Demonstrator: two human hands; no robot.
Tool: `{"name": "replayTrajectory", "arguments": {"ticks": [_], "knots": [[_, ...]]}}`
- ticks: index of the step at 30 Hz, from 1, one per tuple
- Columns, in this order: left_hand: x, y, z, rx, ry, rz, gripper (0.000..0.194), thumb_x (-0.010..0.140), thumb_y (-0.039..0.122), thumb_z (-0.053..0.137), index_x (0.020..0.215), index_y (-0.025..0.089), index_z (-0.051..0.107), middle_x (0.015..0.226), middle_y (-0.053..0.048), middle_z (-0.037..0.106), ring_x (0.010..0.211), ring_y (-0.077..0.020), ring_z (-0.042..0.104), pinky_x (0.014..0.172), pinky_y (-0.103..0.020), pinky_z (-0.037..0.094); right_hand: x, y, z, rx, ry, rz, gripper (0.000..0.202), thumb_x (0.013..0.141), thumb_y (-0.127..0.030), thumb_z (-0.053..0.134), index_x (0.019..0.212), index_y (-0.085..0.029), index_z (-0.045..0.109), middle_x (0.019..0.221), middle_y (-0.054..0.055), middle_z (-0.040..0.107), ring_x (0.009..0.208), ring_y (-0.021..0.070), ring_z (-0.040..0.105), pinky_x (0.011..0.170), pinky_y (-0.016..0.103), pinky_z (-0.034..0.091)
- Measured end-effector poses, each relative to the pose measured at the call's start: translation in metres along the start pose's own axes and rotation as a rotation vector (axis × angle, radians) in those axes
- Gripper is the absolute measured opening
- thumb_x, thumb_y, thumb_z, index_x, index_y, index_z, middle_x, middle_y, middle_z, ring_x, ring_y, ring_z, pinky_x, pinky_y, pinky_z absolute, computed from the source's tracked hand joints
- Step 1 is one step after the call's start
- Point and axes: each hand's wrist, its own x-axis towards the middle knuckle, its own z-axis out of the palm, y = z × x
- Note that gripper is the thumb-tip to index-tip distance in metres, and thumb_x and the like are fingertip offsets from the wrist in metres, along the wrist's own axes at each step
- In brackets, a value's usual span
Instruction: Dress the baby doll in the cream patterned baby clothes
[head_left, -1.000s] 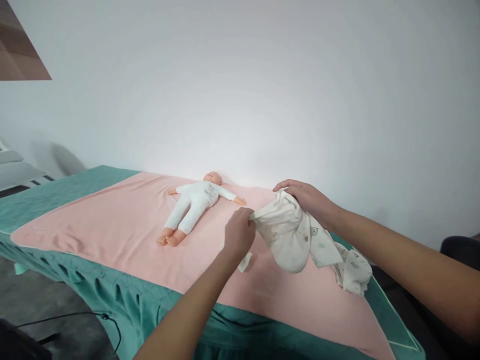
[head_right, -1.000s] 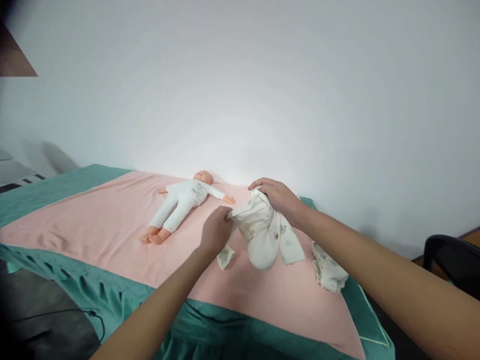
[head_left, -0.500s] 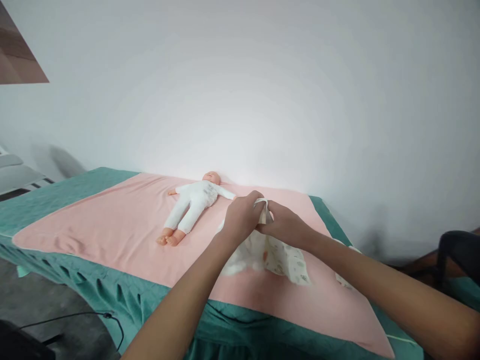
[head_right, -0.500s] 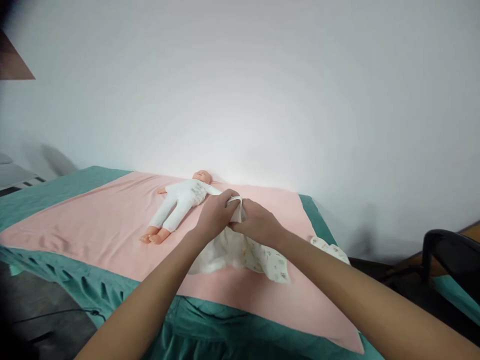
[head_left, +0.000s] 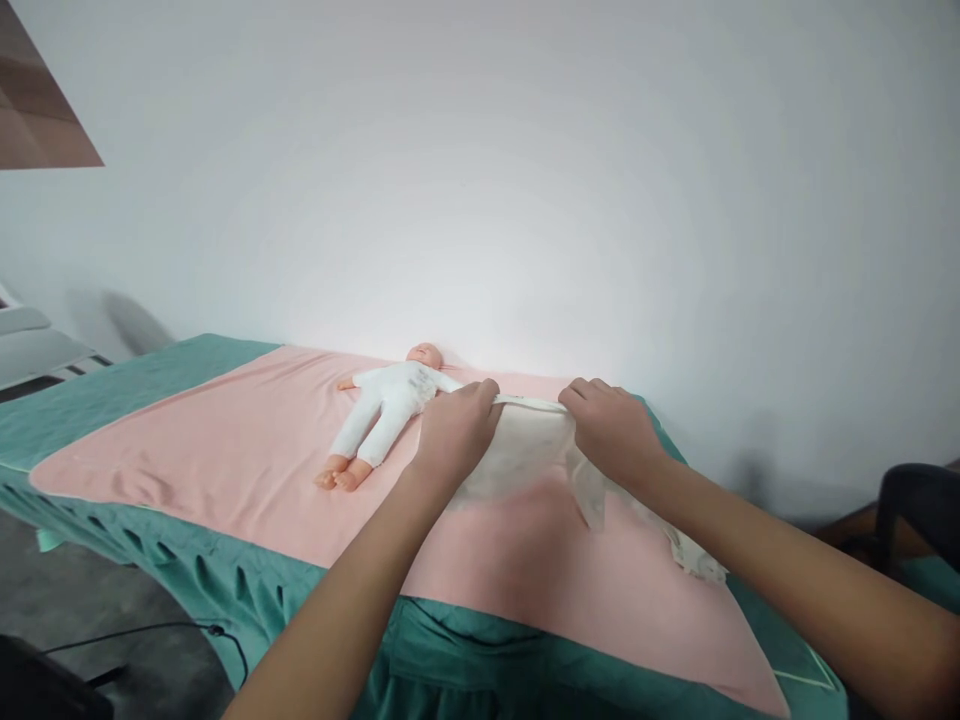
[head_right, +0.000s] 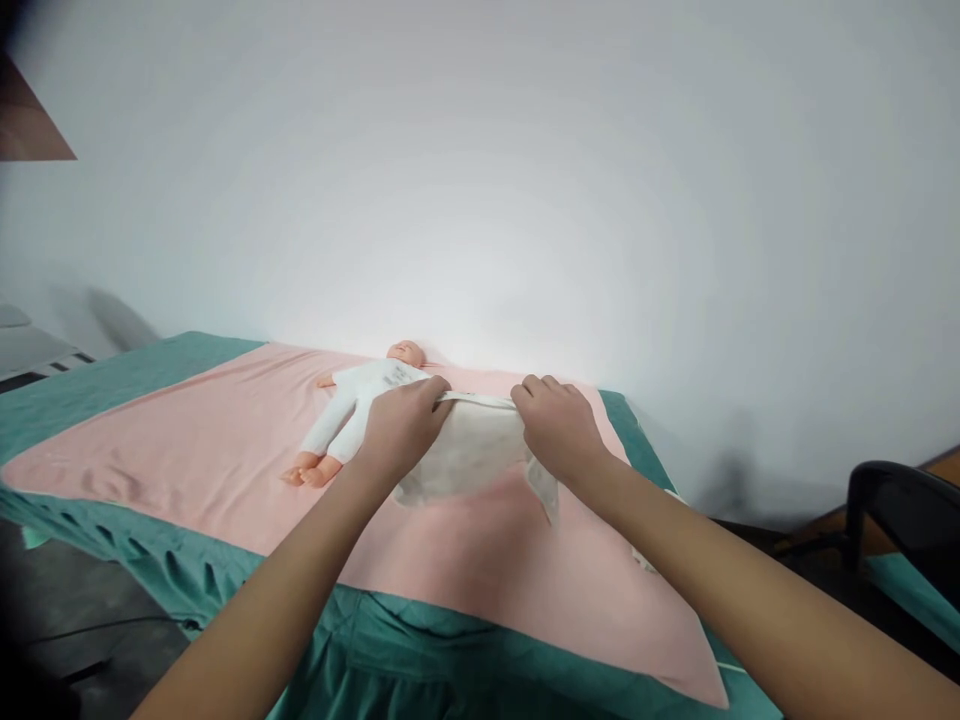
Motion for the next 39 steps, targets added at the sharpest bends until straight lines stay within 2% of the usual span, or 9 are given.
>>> {"name": "replayTrajectory", "arguments": {"ticks": [3,7,13,16,19,23,28,34,39], "knots": [[0.002,-0.014,0.003,-0.015,0.108,-0.094,0.019,0.091,0.026,0.040,0.097,0.024,0.058,0.091,-0.003,0.069,0.080,-0.0216,0.063,0.063,-0.028,0.036,-0.003,0.022,0.003,0.149,-0.049,0.135,0.032,0.068,0.002,0.039,0.082,-0.017,0.061,0.090,0.005,0.064,0.082,0.0162,0.051,0.060,0.026,0.024],[0.008,-0.048,0.021,-0.304,0.194,-0.311,0.026,0.085,0.023,0.046,0.105,0.024,0.062,0.092,-0.003,0.070,0.087,-0.0221,0.063,0.072,-0.029,0.041,-0.007,0.060,0.013,0.664,-0.175,0.442,0.022,0.069,-0.012,0.044,0.078,-0.019,0.063,0.075,0.000,0.064,0.072,0.0137,0.054,0.061,0.022,0.033],[0.010,-0.093,0.058,-0.887,-0.070,-0.390,0.031,0.075,0.040,0.059,0.095,0.017,0.067,0.084,-0.003,0.069,0.078,-0.0192,0.061,0.066,-0.025,0.043,-0.018,0.092,0.037,1.121,-0.364,0.748,0.024,0.062,-0.020,0.051,0.083,-0.017,0.062,0.064,-0.001,0.057,0.056,0.0133,0.053,0.051,0.022,0.037],[0.014,-0.095,0.077,-0.708,-0.185,-0.403,0.030,0.080,0.039,0.053,0.095,0.016,0.065,0.083,-0.005,0.068,0.078,-0.0207,0.061,0.068,-0.027,0.044,-0.017,0.092,0.061,1.171,-0.684,0.706,0.029,0.063,-0.021,0.054,0.090,-0.015,0.063,0.076,0.005,0.066,0.064,0.0183,0.061,0.054,0.025,0.044],[0.014,-0.080,0.105,-0.222,-0.180,-0.387,0.024,0.084,0.027,0.049,0.102,0.018,0.063,0.099,-0.010,0.067,0.094,-0.0254,0.061,0.079,-0.034,0.045,-0.013,0.077,0.093,0.853,-0.817,0.512,0.027,0.072,-0.021,0.054,0.096,-0.015,0.065,0.093,0.010,0.068,0.079,0.0200,0.064,0.066,0.026,0.049],[-0.003,-0.040,0.152,-0.010,-0.102,-0.148,0.035,0.087,0.012,0.040,0.118,0.019,0.055,0.125,-0.013,0.056,0.116,-0.0272,0.051,0.093,-0.040,0.043,-0.017,0.030,0.134,0.451,-0.712,0.406,0.030,0.080,-0.012,0.048,0.108,-0.009,0.060,0.115,0.019,0.061,0.105,0.0277,0.056,0.089,0.038,0.044],[-0.027,-0.013,0.201,-0.205,-0.319,-0.069,0.033,0.091,0.014,0.036,0.119,0.019,0.055,0.123,-0.011,0.058,0.119,-0.0215,0.050,0.099,-0.034,0.043,-0.036,-0.042,0.164,0.190,-0.375,0.134,0.033,0.088,-0.005,0.035,0.111,-0.011,0.058,0.117,0.018,0.057,0.110,0.0281,0.050,0.093,0.040,0.037],[-0.024,-0.024,0.225,-0.151,-0.290,-0.196,0.035,0.095,0.026,0.036,0.126,0.017,0.051,0.132,-0.012,0.053,0.130,-0.0239,0.042,0.106,-0.039,0.040,-0.039,-0.070,0.190,0.127,-0.383,0.533,0.026,0.087,-0.014,0.041,0.104,-0.006,0.060,0.102,0.020,0.063,0.100,0.0299,0.056,0.091,0.040,0.036],[-0.020,-0.020,0.223,-0.114,-0.273,-0.186,0.048,0.096,0.036,0.036,0.142,0.021,0.037,0.144,-0.012,0.044,0.137,-0.0284,0.035,0.105,-0.045,0.042,-0.029,-0.078,0.207,0.135,-0.187,0.723,0.037,0.083,-0.019,0.043,0.113,-0.002,0.055,0.111,0.024,0.059,0.112,0.0359,0.049,0.102,0.045,0.027]]}}
